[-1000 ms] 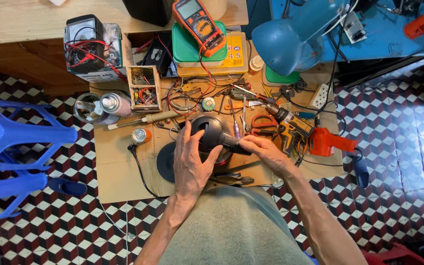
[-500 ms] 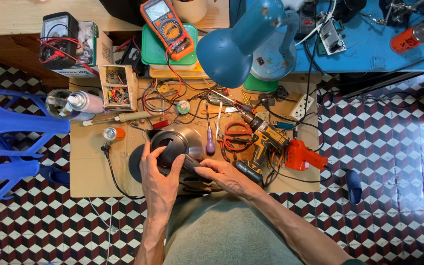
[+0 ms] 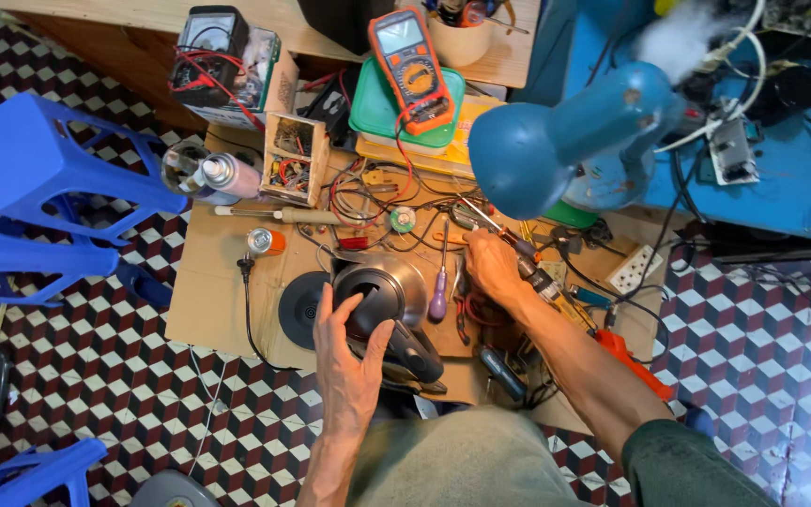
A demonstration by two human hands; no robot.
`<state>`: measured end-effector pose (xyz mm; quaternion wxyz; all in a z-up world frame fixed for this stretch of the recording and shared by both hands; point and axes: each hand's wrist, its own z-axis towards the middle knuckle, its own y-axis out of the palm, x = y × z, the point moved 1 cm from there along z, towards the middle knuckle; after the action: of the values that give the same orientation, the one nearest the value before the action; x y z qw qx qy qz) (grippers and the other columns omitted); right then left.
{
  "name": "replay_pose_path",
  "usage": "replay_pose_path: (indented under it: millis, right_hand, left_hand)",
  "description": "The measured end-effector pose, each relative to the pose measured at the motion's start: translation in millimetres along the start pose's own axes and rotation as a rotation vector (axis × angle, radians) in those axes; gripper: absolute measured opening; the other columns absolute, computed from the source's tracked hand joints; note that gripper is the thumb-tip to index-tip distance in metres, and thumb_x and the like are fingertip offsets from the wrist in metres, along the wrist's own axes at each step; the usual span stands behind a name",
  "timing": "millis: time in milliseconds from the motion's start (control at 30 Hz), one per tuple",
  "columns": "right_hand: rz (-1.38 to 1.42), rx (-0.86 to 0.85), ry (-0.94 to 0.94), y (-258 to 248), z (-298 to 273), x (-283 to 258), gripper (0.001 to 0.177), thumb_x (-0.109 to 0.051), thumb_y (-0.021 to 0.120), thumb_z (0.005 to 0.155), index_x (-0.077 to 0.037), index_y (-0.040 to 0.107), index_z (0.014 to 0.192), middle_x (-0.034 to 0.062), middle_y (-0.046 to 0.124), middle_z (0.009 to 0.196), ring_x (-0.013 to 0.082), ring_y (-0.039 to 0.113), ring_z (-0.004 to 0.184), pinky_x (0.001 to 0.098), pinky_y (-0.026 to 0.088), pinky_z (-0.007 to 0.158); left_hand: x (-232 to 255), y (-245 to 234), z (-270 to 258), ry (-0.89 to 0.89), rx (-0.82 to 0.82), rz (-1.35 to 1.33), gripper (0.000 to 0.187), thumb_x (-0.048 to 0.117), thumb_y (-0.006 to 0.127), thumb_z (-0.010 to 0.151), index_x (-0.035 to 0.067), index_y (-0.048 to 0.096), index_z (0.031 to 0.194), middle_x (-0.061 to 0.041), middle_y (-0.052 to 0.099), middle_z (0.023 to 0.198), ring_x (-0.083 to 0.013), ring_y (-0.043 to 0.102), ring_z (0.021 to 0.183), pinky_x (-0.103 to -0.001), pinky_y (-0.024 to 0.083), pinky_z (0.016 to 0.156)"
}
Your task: The person disassembles a stainless steel electric kettle on a cluttered workbench. They use a power drill to remove screws from the kettle's handle and body, then use a screwdriver to detach the handle and access the internal components. The person removes the kettle's lid and base, and manipulates the internal wiring and heating element.
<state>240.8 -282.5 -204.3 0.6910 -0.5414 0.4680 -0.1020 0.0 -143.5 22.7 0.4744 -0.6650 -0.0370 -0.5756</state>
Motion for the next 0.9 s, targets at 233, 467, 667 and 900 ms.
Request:
replay_pose_path:
  millis: [233,467,667,900]
  right_hand:
    - [-0.374,-0.301,-0.077,78.3,51.5,23.5,0.021,-0.008,0.061,0.085,-0.002,0.070,0.103,0.0250,0.068,0.109,0.0429,0.070,0.089,0.0522,0.058,0.072]
    - [-0.357,-0.346,-0.189,30.3,60.6,-6.8,0.037,-0.012,0.067,0.083,-0.003,0.059,0.118,0.0241,0.064,0.108,0.0428,0.070,0.079,0.0542,0.055,0.063]
    - [-0.085,-0.040,-0.186,-45.1,41.3,-67.3,0.023,-0.009,0.068,0.091,-0.003,0.055,0.108,0.0191,0.064,0.104,0.0461,0.064,0.080,0.0556,0.051,0.068]
    - [0.055,0.251,-0.300,-120.6,-14.2,-118.8,0.023,-0.001,0.068,0.097,-0.004,0.058,0.117,0.0185,0.068,0.102,0.0343,0.071,0.085,0.0418,0.057,0.072]
  left_hand:
    - [1.8,-4.1,4.0,-0.035,-0.019,0.020,0.051,0.033,0.068,0.098,0.004,0.054,0.138,-0.029,0.037,0.159,-0.0442,0.040,0.147,-0.049,0.038,0.116]
    - [1.5,-12.2,6.1,-0.069,-0.082,-0.027,0.051,0.030,0.068,0.099,0.004,0.054,0.139,-0.030,0.035,0.160,-0.0462,0.036,0.148,-0.051,0.037,0.117]
    - [-0.5,-13.1,4.8,-0.024,-0.059,-0.050,0.049,0.032,0.069,0.099,0.004,0.055,0.137,-0.030,0.037,0.158,-0.0458,0.038,0.148,-0.051,0.038,0.117]
    - [-9.3,-6.5,-1.3,0.047,0.000,-0.011,0.049,0.035,0.070,0.099,0.007,0.056,0.137,-0.028,0.041,0.156,-0.0433,0.042,0.146,-0.050,0.038,0.118]
